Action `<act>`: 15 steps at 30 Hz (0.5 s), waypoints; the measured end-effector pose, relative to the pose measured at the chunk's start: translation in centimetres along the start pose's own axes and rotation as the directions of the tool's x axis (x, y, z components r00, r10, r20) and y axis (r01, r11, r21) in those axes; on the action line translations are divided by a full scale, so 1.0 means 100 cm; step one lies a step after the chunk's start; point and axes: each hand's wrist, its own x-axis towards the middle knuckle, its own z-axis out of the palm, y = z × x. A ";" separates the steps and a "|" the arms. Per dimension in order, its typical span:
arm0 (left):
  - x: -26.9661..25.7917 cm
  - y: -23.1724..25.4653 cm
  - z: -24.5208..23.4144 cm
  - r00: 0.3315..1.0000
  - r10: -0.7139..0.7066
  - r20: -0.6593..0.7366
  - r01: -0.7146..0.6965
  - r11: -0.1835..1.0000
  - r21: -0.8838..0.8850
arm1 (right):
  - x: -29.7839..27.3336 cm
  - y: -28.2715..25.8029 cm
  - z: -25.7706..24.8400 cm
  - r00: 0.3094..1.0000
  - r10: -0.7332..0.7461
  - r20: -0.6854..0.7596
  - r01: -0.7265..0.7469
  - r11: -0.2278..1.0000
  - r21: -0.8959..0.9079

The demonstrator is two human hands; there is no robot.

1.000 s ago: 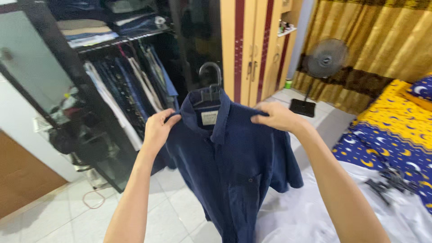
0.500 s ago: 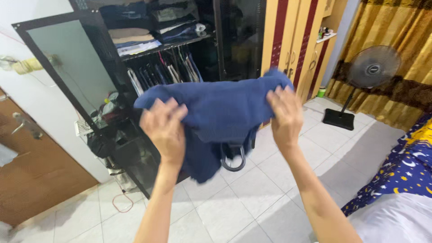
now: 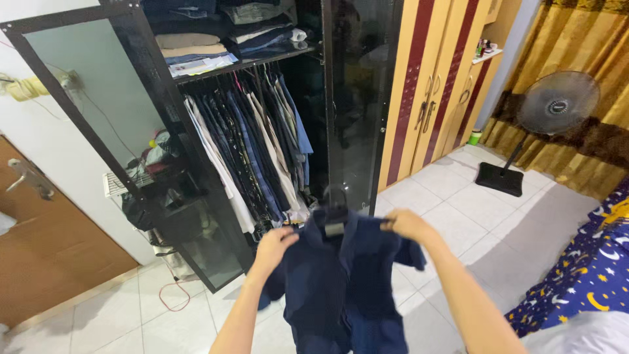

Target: The person selects shirts from a closet, places them on a bed one at a time, and buttons the front buttons by hand before hanging them back in the closet.

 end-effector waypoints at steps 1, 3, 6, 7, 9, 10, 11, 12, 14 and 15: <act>0.011 0.006 -0.003 1.000 -0.007 -0.004 0.007 1.000 0.001 | 0.005 -0.014 -0.027 1.000 0.014 -0.010 -0.015 1.000 -0.015; 0.036 0.018 -0.010 0.995 -0.083 -0.061 0.075 0.989 -0.125 | 0.009 -0.047 -0.073 1.000 0.019 -0.019 -0.020 0.999 -0.030; 0.061 0.056 -0.024 0.995 -0.068 -0.067 0.051 0.973 -0.227 | 0.013 -0.097 -0.104 0.878 -0.423 -0.225 0.454 0.885 0.104; 0.067 0.066 -0.025 0.995 -0.074 -0.072 0.056 0.972 -0.227 | 0.017 -0.109 -0.107 0.860 -0.430 -0.274 0.462 0.885 0.061; 0.078 0.079 -0.029 0.991 -0.089 -0.096 0.070 0.981 -0.183 | 0.026 -0.125 -0.111 0.836 -0.448 -0.315 0.478 0.878 0.019; 0.084 0.082 -0.032 0.990 -0.096 -0.101 0.077 0.980 -0.182 | 0.029 -0.129 -0.111 0.841 -0.400 -0.363 0.445 0.894 0.046; 0.089 0.082 -0.037 0.998 -0.032 -0.047 0.013 0.930 -0.367 | 0.032 -0.130 -0.112 0.843 -0.349 -0.409 0.412 0.908 0.074; 0.093 0.079 -0.042 0.999 0.042 -0.010 -0.041 0.841 -0.540 | 0.038 -0.129 -0.118 0.842 -0.359 -0.403 0.421 0.904 0.075; 0.089 0.067 -0.055 0.996 0.088 -0.026 -0.091 0.895 -0.436 | 0.044 -0.121 -0.136 0.859 -0.269 -0.436 0.338 0.937 0.089; 0.088 0.059 -0.061 0.990 0.141 -0.026 -0.142 0.934 -0.329 | 0.044 -0.116 -0.143 0.859 -0.275 -0.432 0.345 0.934 0.091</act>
